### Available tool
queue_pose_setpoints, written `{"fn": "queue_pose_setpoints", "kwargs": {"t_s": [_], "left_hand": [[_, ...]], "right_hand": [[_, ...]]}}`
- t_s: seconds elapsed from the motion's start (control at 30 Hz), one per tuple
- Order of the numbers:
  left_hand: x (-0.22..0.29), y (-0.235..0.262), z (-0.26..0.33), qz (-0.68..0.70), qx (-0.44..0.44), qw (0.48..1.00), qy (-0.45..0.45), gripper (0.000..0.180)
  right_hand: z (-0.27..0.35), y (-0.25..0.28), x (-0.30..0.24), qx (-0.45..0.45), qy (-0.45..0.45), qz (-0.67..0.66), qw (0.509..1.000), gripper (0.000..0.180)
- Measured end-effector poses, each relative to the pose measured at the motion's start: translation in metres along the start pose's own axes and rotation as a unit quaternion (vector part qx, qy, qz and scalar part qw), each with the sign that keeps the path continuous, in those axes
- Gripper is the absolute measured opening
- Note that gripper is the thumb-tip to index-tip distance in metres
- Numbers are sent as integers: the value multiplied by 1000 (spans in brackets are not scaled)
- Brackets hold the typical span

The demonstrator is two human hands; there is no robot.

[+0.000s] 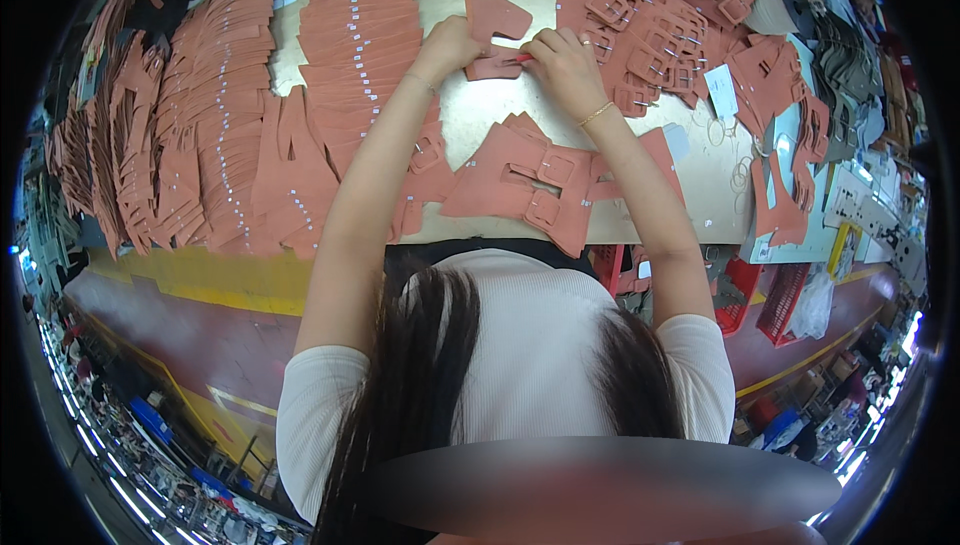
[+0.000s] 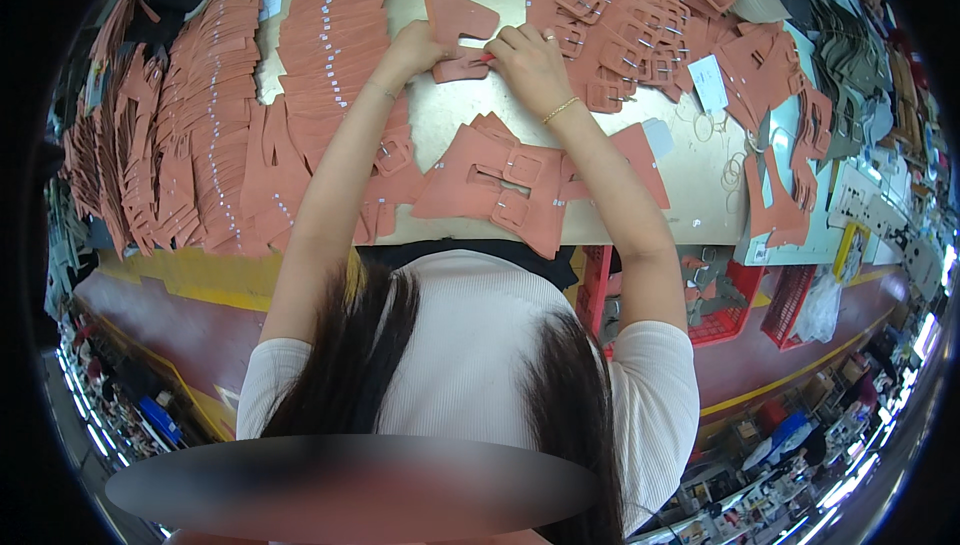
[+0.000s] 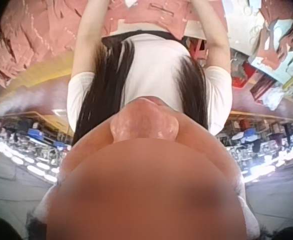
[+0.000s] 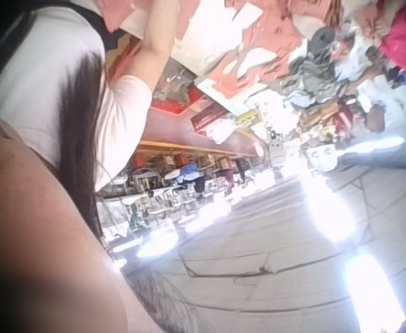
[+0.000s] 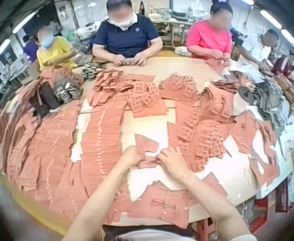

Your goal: The person repeatedly picks up reddish-brown leather pieces with metal buckles, uses a red utility knife to trim edges and remove small tabs, then places the pieces into a red basket. The person also stacks and organizes the leather pieces on the table.

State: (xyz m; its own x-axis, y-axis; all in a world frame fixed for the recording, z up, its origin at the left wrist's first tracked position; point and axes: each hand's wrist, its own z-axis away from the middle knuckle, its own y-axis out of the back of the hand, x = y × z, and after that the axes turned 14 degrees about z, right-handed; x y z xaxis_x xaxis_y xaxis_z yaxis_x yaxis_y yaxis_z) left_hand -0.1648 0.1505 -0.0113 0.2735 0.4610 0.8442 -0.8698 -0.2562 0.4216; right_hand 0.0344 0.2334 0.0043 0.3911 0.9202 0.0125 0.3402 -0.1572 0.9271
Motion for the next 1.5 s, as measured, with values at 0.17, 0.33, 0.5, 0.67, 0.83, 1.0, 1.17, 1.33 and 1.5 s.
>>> {"fn": "queue_pose_setpoints", "kwargs": {"t_s": [0.17,0.33,0.5,0.67,0.83,1.0,1.17,1.33,1.5], "left_hand": [[0,-1,2,-4,-11,1000,15,38],[-3,-4,0,-42,8,999,20,36],[-3,-4,1,-26,6,1000,2,40],[1,-2,3,-27,-2,999,24,42],[1,-3,0,-42,-5,999,29,44],[-4,-4,-2,-50,3,998,24,46],[-2,-3,-4,-33,-9,998,49,45],[0,-5,0,-80,-8,997,22,45],[3,-5,-4,-16,9,999,36,45]], "right_hand": [[-1,-6,3,-27,36,7,999,11],[-5,-6,3,-12,28,22,999,11],[-3,-5,3,-10,43,26,999,6],[-2,-4,3,-6,45,23,999,5],[3,-2,2,4,44,32,999,5],[3,-5,0,5,22,15,1000,6],[-3,-5,-1,-23,9,13,1000,7],[21,14,4,-79,1,-121,990,17],[39,24,4,-110,-187,-182,959,37]]}}
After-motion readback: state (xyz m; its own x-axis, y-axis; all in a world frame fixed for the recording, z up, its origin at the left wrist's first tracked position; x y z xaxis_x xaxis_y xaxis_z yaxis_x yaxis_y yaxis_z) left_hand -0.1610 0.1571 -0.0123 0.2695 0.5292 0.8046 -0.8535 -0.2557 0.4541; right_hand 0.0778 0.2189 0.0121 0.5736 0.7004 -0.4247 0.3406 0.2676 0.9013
